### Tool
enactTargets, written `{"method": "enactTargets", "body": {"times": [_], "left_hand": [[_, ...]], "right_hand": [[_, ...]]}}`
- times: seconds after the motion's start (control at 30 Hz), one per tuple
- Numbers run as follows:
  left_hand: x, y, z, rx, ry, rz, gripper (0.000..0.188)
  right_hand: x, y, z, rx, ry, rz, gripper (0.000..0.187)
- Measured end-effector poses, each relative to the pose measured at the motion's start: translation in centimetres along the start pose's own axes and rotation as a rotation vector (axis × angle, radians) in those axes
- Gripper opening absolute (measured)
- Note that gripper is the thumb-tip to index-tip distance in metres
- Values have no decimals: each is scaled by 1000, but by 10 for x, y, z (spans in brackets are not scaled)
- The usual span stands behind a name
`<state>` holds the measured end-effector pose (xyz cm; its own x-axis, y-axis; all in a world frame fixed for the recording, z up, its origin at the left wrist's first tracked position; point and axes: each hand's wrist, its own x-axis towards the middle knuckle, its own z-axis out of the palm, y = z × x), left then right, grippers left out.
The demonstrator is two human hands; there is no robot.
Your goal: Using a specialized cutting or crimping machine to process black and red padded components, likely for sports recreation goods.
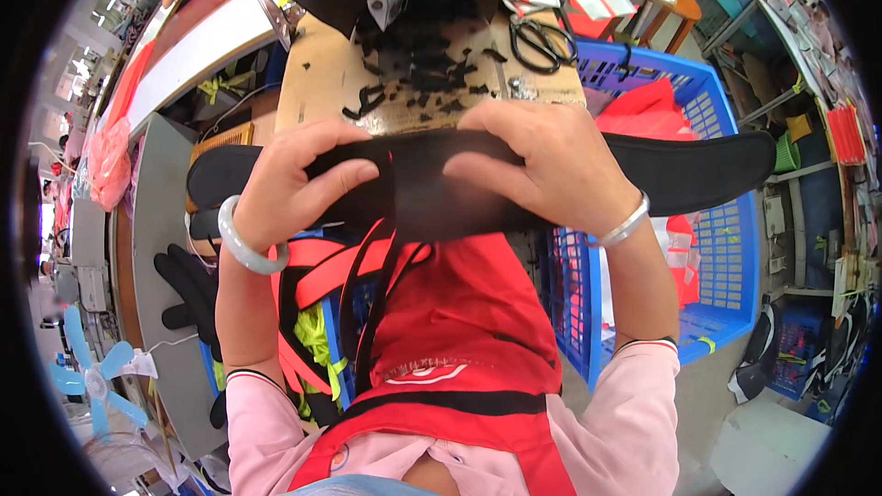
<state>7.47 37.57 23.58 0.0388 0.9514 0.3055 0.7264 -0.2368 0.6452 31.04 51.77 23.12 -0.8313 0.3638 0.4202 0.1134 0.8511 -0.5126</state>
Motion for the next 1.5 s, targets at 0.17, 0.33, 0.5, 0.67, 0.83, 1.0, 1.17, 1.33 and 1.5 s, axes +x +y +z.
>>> {"method": "enactTargets", "body": {"times": [0.17, 0.33, 0.5, 0.67, 0.83, 1.0, 1.17, 1.33, 1.5], "left_hand": [[34, -41, -3, 52, 25, -80, 28], [63, -71, -8, -38, -21, -224, 31], [80, -90, -12, -84, -72, -293, 36], [86, -100, -16, -95, -44, -329, 46], [90, -95, -20, -60, -38, -336, 47], [96, -116, -24, -54, -50, -326, 53], [107, -123, -30, -25, -13, -438, 60], [84, -120, -28, -88, -156, -493, 57], [77, -100, -11, 11, -169, -311, 54]], "right_hand": [[40, 40, 13, 2, 30, 20, 28], [66, 69, 20, 12, -15, 107, 44], [87, 81, 19, -32, -54, 128, 36], [100, 91, 23, 13, -90, 189, 51], [103, 91, 20, 69, -65, 173, 47], [112, 91, 18, 53, -64, 200, 42], [114, 123, 12, 42, 66, 187, 45], [60, 58, 29, 143, -68, -9, 34], [21, -30, 132, 6, -382, -232, 36]]}}
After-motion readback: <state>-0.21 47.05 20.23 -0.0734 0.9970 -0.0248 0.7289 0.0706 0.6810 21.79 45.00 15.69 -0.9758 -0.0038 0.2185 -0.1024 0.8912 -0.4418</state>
